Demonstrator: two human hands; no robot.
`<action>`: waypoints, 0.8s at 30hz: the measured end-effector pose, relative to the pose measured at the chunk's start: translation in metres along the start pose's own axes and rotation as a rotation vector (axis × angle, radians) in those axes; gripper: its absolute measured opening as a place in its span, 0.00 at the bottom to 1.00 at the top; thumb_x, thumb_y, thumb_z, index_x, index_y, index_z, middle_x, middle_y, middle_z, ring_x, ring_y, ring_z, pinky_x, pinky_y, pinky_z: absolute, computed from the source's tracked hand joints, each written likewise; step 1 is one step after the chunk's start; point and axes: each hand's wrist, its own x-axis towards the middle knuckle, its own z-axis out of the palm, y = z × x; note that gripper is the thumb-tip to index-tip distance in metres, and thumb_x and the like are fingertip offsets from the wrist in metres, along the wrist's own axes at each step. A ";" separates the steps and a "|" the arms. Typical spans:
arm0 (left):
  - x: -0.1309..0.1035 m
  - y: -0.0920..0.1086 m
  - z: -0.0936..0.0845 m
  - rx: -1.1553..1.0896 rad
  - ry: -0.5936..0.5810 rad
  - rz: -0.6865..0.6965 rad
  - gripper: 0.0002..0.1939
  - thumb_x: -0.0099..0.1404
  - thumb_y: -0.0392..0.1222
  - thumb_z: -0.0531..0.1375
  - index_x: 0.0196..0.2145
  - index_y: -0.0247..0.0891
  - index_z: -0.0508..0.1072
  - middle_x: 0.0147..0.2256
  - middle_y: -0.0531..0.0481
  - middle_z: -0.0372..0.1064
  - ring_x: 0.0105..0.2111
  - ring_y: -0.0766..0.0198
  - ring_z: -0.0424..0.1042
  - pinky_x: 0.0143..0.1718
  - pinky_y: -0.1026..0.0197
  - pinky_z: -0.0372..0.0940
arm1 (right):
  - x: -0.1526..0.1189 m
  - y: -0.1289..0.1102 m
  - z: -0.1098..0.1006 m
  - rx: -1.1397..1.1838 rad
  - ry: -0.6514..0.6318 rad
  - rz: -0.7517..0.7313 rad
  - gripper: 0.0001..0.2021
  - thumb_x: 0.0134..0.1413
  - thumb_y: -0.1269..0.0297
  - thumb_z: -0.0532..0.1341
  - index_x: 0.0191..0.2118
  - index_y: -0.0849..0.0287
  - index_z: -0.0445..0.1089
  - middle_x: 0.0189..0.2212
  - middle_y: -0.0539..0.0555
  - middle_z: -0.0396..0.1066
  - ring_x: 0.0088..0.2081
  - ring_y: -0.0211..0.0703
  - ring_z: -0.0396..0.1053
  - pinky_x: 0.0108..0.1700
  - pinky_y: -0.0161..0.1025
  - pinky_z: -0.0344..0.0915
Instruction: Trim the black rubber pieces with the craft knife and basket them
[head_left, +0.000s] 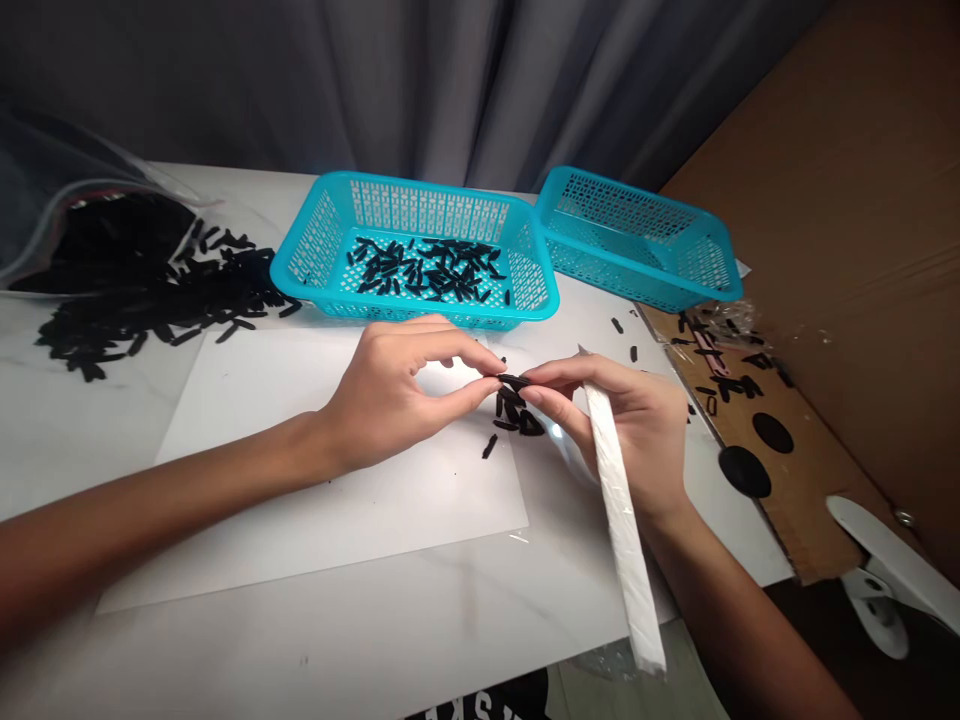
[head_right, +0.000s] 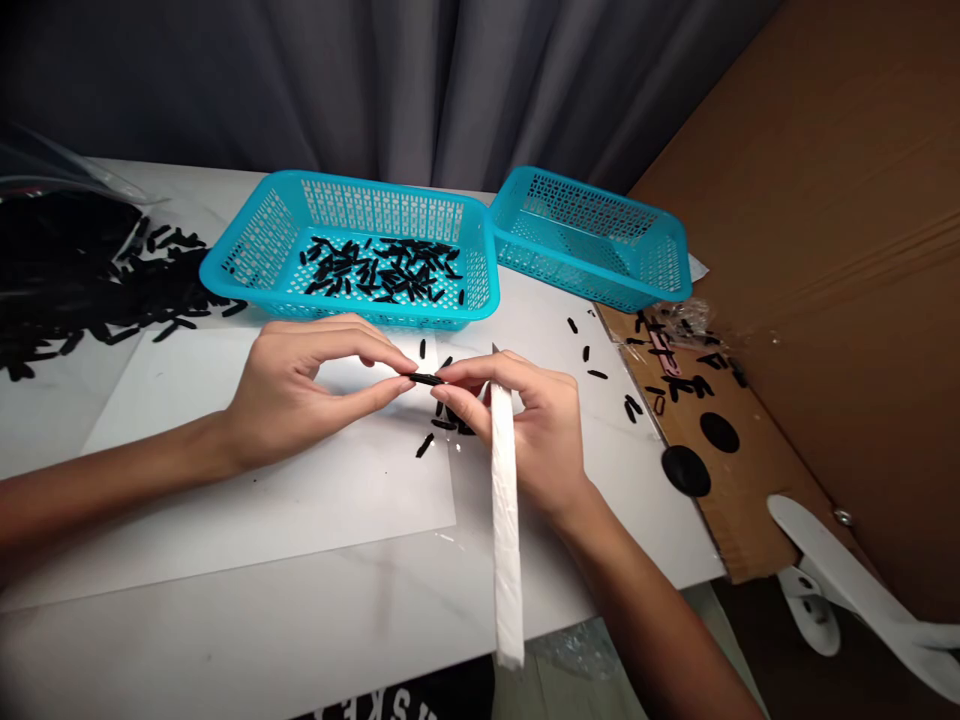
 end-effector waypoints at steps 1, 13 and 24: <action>0.000 0.000 0.000 0.003 0.001 0.009 0.04 0.62 0.32 0.68 0.36 0.36 0.81 0.34 0.51 0.81 0.36 0.66 0.78 0.36 0.64 0.71 | -0.001 -0.001 0.001 -0.002 0.000 0.000 0.04 0.55 0.68 0.72 0.36 0.52 0.79 0.30 0.46 0.79 0.28 0.35 0.73 0.33 0.35 0.70; 0.004 0.000 0.000 -0.123 0.037 -0.226 0.03 0.62 0.35 0.68 0.35 0.39 0.80 0.34 0.52 0.81 0.34 0.65 0.78 0.35 0.62 0.71 | 0.021 0.023 -0.036 0.618 0.583 0.291 0.18 0.69 0.51 0.56 0.33 0.49 0.78 0.35 0.51 0.79 0.32 0.36 0.74 0.28 0.36 0.63; 0.001 0.009 0.003 -0.225 0.011 -0.243 0.03 0.62 0.35 0.70 0.35 0.39 0.80 0.33 0.53 0.80 0.34 0.67 0.77 0.36 0.64 0.71 | 0.002 -0.003 0.005 0.140 -0.068 0.108 0.03 0.54 0.68 0.71 0.36 0.53 0.80 0.29 0.49 0.80 0.27 0.38 0.74 0.31 0.37 0.71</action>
